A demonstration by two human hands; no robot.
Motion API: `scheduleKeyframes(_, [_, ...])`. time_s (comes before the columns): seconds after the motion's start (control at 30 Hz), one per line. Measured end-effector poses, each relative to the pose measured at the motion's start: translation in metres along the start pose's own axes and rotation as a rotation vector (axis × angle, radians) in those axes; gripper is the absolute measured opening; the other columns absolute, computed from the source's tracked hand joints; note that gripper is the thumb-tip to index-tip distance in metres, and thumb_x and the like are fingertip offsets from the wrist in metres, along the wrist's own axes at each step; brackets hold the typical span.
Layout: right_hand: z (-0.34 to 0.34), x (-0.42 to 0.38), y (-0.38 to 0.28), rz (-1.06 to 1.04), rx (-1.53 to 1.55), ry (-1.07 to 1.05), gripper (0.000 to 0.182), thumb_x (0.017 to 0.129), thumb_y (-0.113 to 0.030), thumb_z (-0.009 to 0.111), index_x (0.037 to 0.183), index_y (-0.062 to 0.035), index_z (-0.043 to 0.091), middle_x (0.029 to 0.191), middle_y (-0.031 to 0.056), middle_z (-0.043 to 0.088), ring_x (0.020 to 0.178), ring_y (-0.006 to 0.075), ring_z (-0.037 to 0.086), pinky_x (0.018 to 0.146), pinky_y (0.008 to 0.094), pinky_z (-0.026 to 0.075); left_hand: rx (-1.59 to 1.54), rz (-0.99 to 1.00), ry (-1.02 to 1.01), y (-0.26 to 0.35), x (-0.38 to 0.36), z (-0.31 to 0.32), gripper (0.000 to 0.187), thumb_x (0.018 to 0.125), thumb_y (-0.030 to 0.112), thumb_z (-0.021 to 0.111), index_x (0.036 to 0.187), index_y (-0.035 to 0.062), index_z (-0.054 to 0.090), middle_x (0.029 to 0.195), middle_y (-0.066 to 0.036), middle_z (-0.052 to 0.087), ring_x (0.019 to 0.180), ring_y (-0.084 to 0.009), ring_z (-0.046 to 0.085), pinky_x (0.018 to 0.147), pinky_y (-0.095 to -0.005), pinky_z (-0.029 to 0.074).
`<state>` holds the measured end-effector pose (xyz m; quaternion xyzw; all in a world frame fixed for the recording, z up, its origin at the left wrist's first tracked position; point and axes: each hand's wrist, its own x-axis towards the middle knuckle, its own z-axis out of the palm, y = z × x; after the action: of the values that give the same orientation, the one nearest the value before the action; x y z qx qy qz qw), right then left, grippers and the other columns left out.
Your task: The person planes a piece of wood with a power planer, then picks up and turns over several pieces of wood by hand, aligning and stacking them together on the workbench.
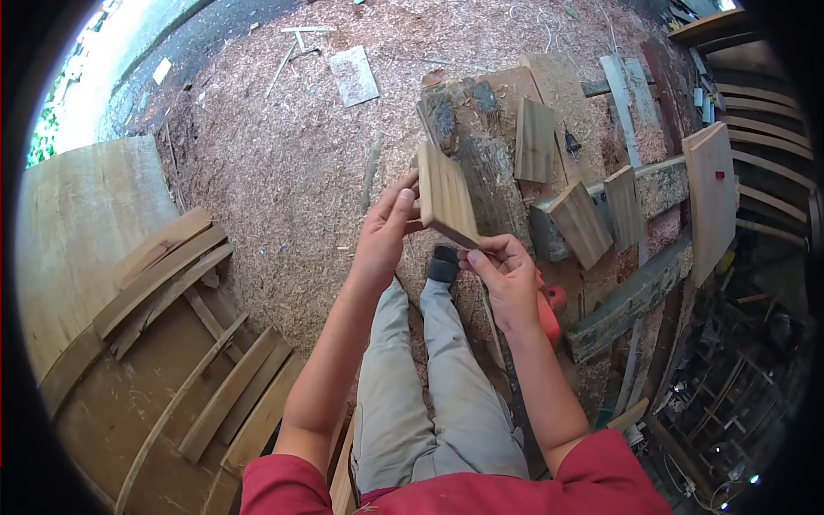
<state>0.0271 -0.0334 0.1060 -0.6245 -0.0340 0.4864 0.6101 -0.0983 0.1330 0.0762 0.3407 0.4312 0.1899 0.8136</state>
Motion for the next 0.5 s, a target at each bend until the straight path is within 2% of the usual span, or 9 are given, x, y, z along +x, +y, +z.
scheduleKeyframes(0.03, [0.007, 0.002, 0.001, -0.025, -0.019, 0.030, 0.032, 0.104, 0.001, 0.070, 0.135, 0.0032, 0.060, 0.131, 0.0151, 0.073, 0.113, 0.0196, 0.075, 0.101, 0.0373, 0.064, 0.008, -0.007, -0.004, -0.005, 0.003, 0.001, 0.056, 0.119, 0.035, 0.051, 0.164, 0.0021, 0.048, 0.144, -0.017, 0.068, 0.122, -0.0202, 0.070, 0.103, -0.0380, 0.058])
scheduleKeyframes(0.07, [0.013, 0.003, 0.001, -0.047, -0.037, 0.059, 0.031, 0.105, 0.000, 0.070, 0.134, 0.0031, 0.061, 0.131, 0.0145, 0.073, 0.113, 0.0192, 0.074, 0.101, 0.0370, 0.064, -0.069, -0.150, 0.040, -0.010, 0.011, 0.004, 0.055, 0.116, 0.033, 0.058, 0.160, -0.0003, 0.051, 0.143, -0.020, 0.067, 0.120, -0.0200, 0.071, 0.098, -0.0359, 0.060])
scheduleKeyframes(0.17, [0.013, 0.019, 0.018, -0.067, -0.026, 0.129, 0.028, 0.107, 0.000, 0.067, 0.135, 0.0042, 0.061, 0.126, 0.0119, 0.074, 0.118, 0.0188, 0.073, 0.103, 0.0362, 0.062, 0.186, 0.112, -0.056, -0.023, 0.023, 0.031, 0.053, 0.112, 0.029, 0.067, 0.154, -0.0026, 0.057, 0.137, -0.019, 0.070, 0.115, -0.0196, 0.073, 0.097, -0.0341, 0.060])
scheduleKeyframes(0.2, [0.012, 0.022, 0.021, -0.035, 0.079, 0.123, 0.033, 0.107, 0.000, 0.067, 0.139, 0.0030, 0.060, 0.132, 0.0120, 0.072, 0.122, 0.0200, 0.071, 0.104, 0.0355, 0.061, 0.085, 0.093, 0.019, -0.026, 0.030, 0.040, 0.045, 0.109, 0.023, 0.073, 0.144, -0.0030, 0.065, 0.119, -0.014, 0.076, 0.101, -0.0158, 0.073, 0.089, -0.0314, 0.059])
scheduleKeyframes(0.3, [0.009, 0.020, 0.021, -0.055, 0.154, 0.185, 0.042, 0.106, 0.002, 0.067, 0.146, 0.0017, 0.057, 0.140, 0.0139, 0.068, 0.127, 0.0214, 0.069, 0.106, 0.0355, 0.061, 0.344, -0.064, -0.115, -0.024, 0.041, 0.037, 0.038, 0.110, 0.019, 0.068, 0.141, -0.0029, 0.067, 0.123, -0.012, 0.077, 0.110, -0.0165, 0.073, 0.099, -0.0330, 0.057])
scheduleKeyframes(0.33, [0.012, 0.019, 0.020, -0.164, 0.100, 0.236, 0.051, 0.105, 0.003, 0.066, 0.154, 0.0013, 0.052, 0.147, 0.0154, 0.064, 0.130, 0.0228, 0.068, 0.109, 0.0369, 0.060, 0.411, -0.024, -0.097, -0.023, 0.039, 0.040, 0.033, 0.109, 0.016, 0.068, 0.136, -0.0028, 0.071, 0.118, -0.010, 0.079, 0.109, -0.0144, 0.073, 0.097, -0.0325, 0.057])
scheduleKeyframes(0.43, [0.001, 0.016, -0.001, -0.185, 0.088, 0.141, 0.051, 0.107, 0.001, 0.063, 0.157, 0.0017, 0.051, 0.150, 0.0166, 0.063, 0.132, 0.0237, 0.067, 0.111, 0.0386, 0.058, 0.475, 0.052, -0.168, -0.030, 0.032, 0.034, 0.033, 0.107, 0.014, 0.071, 0.135, -0.0019, 0.070, 0.104, -0.008, 0.078, 0.090, -0.0115, 0.071, 0.083, -0.0300, 0.057])
scheduleKeyframes(0.47, [-0.009, 0.018, 0.004, -0.131, 0.159, 0.096, 0.046, 0.111, -0.004, 0.058, 0.156, 0.0035, 0.055, 0.148, 0.0168, 0.067, 0.132, 0.0231, 0.067, 0.113, 0.0369, 0.055, 0.468, 0.109, -0.181, -0.030, 0.026, 0.032, 0.034, 0.112, 0.020, 0.064, 0.138, -0.0010, 0.069, 0.116, -0.011, 0.078, 0.100, -0.0166, 0.075, 0.091, -0.0339, 0.059])
scheduleKeyframes(0.5, [-0.011, 0.019, 0.004, -0.144, 0.038, 0.064, 0.044, 0.111, -0.005, 0.056, 0.154, 0.0040, 0.057, 0.145, 0.0163, 0.069, 0.132, 0.0230, 0.068, 0.113, 0.0363, 0.054, 0.304, -0.009, -0.199, -0.032, 0.025, 0.029, 0.037, 0.113, 0.024, 0.062, 0.140, -0.0005, 0.067, 0.120, -0.012, 0.077, 0.103, -0.0188, 0.075, 0.094, -0.0358, 0.060])
